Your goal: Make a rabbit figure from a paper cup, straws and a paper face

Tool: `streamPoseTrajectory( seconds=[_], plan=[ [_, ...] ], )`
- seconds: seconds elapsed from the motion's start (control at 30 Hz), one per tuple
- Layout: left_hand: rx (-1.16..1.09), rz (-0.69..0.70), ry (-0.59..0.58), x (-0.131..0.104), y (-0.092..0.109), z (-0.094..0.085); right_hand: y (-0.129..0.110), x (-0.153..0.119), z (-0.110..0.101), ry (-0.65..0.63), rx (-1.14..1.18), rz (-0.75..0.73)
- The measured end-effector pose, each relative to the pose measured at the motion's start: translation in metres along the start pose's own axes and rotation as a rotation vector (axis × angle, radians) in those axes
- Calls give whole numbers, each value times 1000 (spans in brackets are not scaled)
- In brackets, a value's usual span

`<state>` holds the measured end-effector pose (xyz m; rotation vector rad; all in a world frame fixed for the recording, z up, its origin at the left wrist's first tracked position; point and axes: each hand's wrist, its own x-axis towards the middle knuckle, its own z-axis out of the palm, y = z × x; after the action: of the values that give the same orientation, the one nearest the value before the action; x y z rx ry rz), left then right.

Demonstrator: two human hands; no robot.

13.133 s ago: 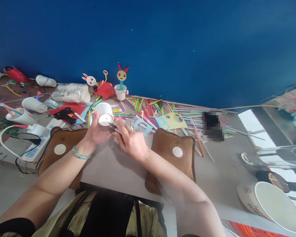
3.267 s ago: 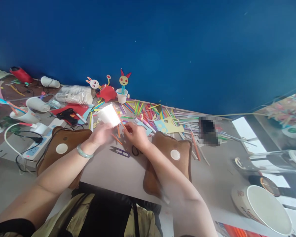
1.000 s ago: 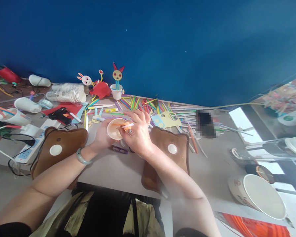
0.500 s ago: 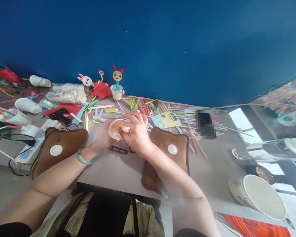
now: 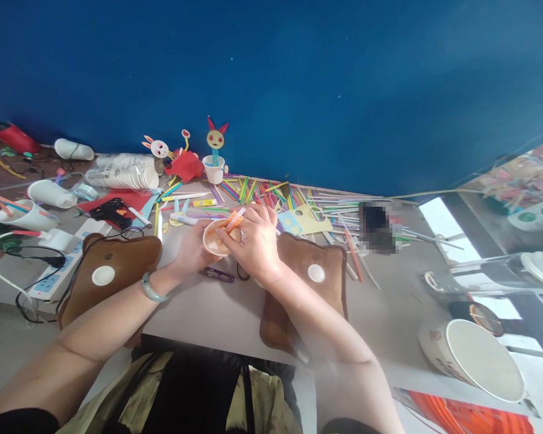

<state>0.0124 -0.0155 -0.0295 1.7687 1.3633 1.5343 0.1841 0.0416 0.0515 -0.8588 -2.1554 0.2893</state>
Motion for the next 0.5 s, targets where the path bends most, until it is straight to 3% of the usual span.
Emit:
streamPoseTrajectory(
  seconds=[0.33,0.5],
  plan=[
    [23,71,38,-1,-8,1,0,2,-3,-39,110,-11],
    [75,119,66,0,-6,-2,-1,2,-6,-14,89,-93]
  ],
)
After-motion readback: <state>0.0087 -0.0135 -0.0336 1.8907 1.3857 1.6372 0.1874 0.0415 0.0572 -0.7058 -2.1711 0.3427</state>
